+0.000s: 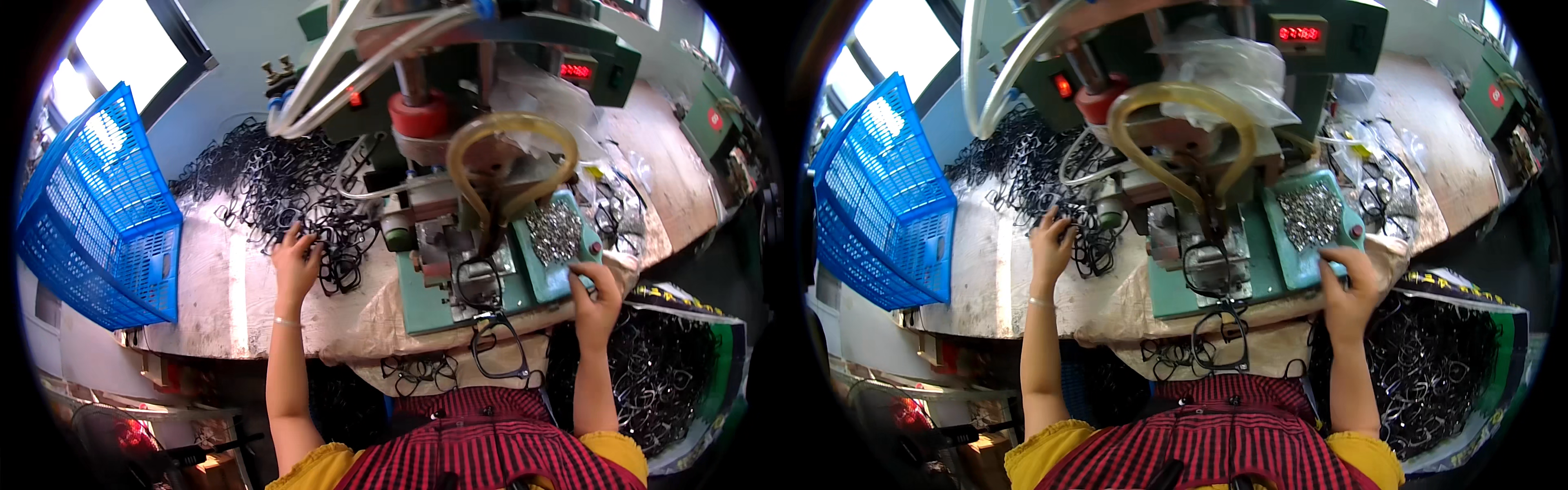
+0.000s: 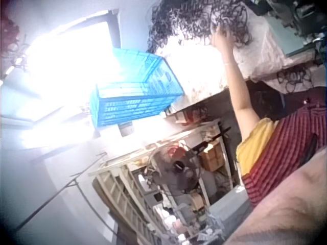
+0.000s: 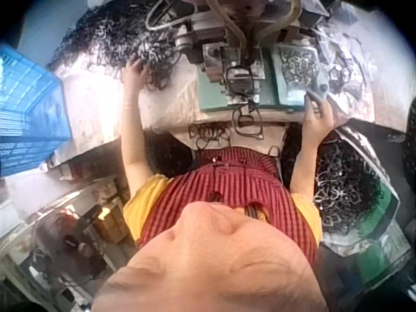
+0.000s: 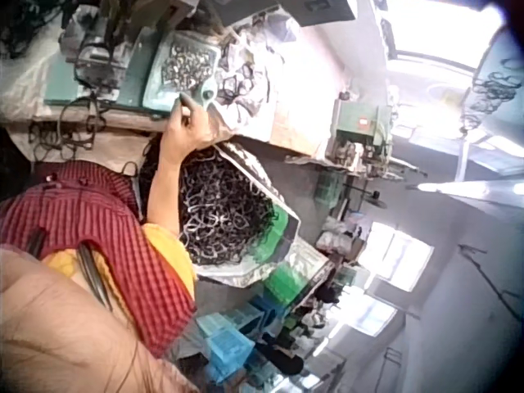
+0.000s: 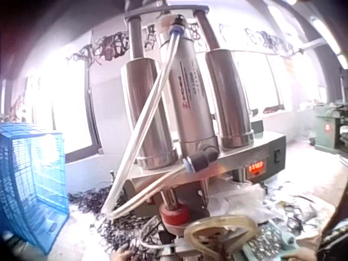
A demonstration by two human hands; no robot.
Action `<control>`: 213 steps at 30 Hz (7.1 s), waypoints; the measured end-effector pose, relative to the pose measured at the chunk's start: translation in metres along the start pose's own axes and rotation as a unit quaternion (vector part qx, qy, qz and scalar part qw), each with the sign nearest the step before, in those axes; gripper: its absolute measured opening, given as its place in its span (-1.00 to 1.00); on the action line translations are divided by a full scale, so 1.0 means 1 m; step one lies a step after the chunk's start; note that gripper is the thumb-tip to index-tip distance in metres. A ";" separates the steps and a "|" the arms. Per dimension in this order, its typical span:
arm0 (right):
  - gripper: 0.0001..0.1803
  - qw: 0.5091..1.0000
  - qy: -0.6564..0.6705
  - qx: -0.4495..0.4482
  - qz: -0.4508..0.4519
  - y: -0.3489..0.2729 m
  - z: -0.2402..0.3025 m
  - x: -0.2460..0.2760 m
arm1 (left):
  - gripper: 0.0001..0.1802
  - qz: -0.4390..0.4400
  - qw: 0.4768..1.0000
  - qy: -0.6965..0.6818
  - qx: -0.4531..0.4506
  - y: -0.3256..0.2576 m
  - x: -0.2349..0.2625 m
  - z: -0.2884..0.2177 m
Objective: The person repeatedly picks up black eyeglass frames from a pile, places them into a green machine, and presses a lever to attach small metal screws. The person then removes the assembled frames and places them on the table. The process is repeated continuously.
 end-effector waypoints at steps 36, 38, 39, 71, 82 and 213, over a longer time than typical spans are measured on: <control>-0.66 0.984 -0.149 -0.013 0.098 0.016 -0.020 -0.017 | -0.73 0.536 0.425 -0.662 0.306 -0.149 0.008 -0.302; -0.74 0.964 -0.234 0.050 0.114 0.011 -0.015 -0.031 | -0.74 0.533 0.421 -0.669 0.302 -0.150 0.007 -0.300; -0.75 0.966 -0.235 0.061 0.092 0.014 -0.021 -0.038 | -0.74 0.533 0.417 -0.674 0.297 -0.150 0.008 -0.299; -0.84 0.997 -0.013 -0.051 -0.050 0.005 -0.049 0.002 | -0.72 -0.098 0.994 -0.038 0.012 -0.051 -0.018 -0.038; -0.76 0.968 0.240 0.056 0.049 0.046 0.072 -0.084 | -0.73 -0.081 0.995 -0.058 0.012 -0.033 0.001 -0.069; -0.97 0.917 -0.159 0.313 0.191 0.046 -0.014 -0.134 | -0.76 0.033 0.887 -0.270 -0.372 -0.128 0.069 -0.290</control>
Point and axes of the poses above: each hand's wrist, its own y-axis towards the middle knuckle, its own x-axis out of the back of the hand, z = x × y, the point moved 6 cm from there along y, towards the middle knuckle, and after that the axes turned 9 degrees about x, right-handed, at the moved point
